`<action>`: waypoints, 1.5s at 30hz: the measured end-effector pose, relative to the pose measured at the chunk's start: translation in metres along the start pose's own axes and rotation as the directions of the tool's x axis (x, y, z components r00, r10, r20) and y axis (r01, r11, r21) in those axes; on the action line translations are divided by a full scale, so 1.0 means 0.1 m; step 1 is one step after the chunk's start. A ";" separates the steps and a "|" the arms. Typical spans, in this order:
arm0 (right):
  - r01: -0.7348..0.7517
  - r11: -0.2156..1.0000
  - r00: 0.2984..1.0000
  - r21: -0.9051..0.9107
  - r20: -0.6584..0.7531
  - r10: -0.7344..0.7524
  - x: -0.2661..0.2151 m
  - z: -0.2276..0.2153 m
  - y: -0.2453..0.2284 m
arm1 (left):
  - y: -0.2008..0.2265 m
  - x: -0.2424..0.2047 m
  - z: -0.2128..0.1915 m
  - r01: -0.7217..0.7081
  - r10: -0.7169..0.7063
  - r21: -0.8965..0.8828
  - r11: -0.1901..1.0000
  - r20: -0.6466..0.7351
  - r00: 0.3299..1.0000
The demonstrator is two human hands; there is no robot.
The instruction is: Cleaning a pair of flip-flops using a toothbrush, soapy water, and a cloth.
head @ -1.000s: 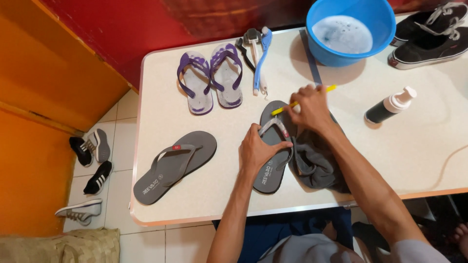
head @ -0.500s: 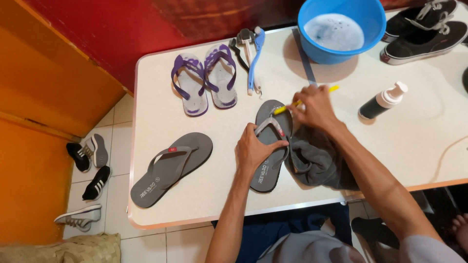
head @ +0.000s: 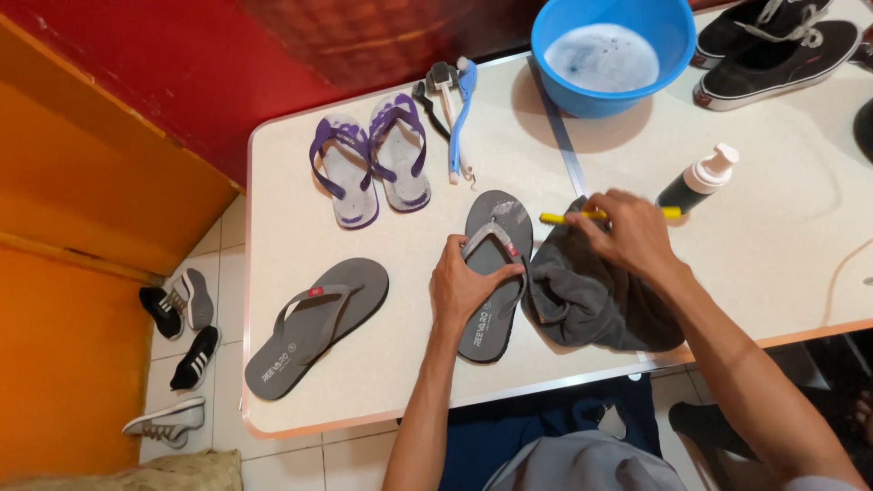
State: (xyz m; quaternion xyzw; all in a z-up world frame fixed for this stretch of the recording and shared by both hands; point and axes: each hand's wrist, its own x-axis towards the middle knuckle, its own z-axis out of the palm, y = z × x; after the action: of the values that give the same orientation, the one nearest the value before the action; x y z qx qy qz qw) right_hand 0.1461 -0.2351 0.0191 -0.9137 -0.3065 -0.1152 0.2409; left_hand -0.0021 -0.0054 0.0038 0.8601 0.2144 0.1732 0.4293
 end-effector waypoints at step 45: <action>0.047 0.899 0.879 0.435 0.410 -0.244 0.22 0.36 -0.35 | 0.10 -0.06 0.01 0.106 -0.127 0.250 0.963 0.069 0.990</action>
State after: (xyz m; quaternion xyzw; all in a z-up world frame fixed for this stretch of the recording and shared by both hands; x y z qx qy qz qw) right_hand 0.1440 -0.1814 0.0093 -0.8168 -0.4409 0.1511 0.3401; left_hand -0.0049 -0.0146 0.0111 0.8990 0.2659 0.0833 0.3378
